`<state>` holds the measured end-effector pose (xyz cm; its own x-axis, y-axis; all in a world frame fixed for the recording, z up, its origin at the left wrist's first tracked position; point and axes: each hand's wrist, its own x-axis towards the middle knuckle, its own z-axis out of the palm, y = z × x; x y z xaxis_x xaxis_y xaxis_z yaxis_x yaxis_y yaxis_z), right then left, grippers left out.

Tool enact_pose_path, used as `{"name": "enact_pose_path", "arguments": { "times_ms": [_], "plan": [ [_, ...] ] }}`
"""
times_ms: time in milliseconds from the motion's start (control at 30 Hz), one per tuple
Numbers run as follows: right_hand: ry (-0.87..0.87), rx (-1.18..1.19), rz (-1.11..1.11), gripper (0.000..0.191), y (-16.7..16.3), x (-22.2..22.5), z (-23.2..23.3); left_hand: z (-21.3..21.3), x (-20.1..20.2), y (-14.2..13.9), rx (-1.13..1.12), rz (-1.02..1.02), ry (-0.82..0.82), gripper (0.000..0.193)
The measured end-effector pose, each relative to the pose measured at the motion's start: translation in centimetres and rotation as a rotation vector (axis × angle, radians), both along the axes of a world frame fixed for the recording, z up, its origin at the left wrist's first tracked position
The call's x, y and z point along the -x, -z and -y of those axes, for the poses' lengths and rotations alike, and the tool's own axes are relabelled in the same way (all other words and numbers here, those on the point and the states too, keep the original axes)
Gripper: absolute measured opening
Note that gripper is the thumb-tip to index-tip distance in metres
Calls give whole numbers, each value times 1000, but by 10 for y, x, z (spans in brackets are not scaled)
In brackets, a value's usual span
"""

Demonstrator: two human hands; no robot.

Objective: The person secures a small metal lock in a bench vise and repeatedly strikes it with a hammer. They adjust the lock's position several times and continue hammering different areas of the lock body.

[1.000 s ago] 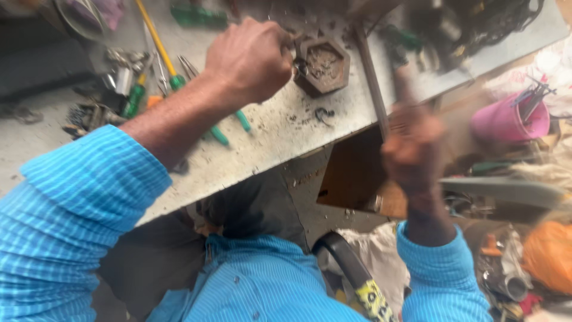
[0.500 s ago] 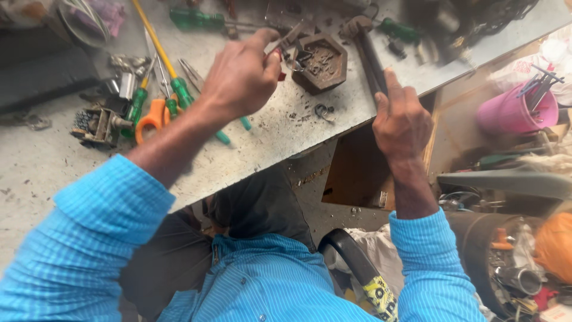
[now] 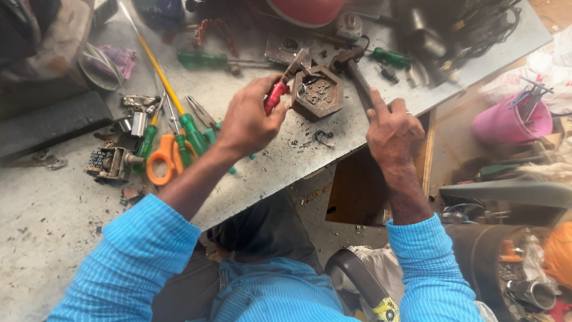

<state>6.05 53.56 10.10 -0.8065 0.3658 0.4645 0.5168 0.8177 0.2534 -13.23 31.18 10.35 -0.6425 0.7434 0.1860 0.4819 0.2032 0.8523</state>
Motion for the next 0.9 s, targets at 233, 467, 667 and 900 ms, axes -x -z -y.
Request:
{"name": "enact_pose_path", "arguments": {
  "times_ms": [233,467,667,900],
  "plan": [
    [-240,230,-206,35,-16,21,21,8,-7,12,-44,-71,34,61],
    [-645,694,-429,33,-17,62,59,15,-12,8,-137,-100,98,69],
    [-526,643,-524,36,-12,66,69,20,-13,5,-226,-121,126,76],
    [-583,104,-458,31,-6,65,60,21,-13,5,-194,-80,127,67]
  ]
}}
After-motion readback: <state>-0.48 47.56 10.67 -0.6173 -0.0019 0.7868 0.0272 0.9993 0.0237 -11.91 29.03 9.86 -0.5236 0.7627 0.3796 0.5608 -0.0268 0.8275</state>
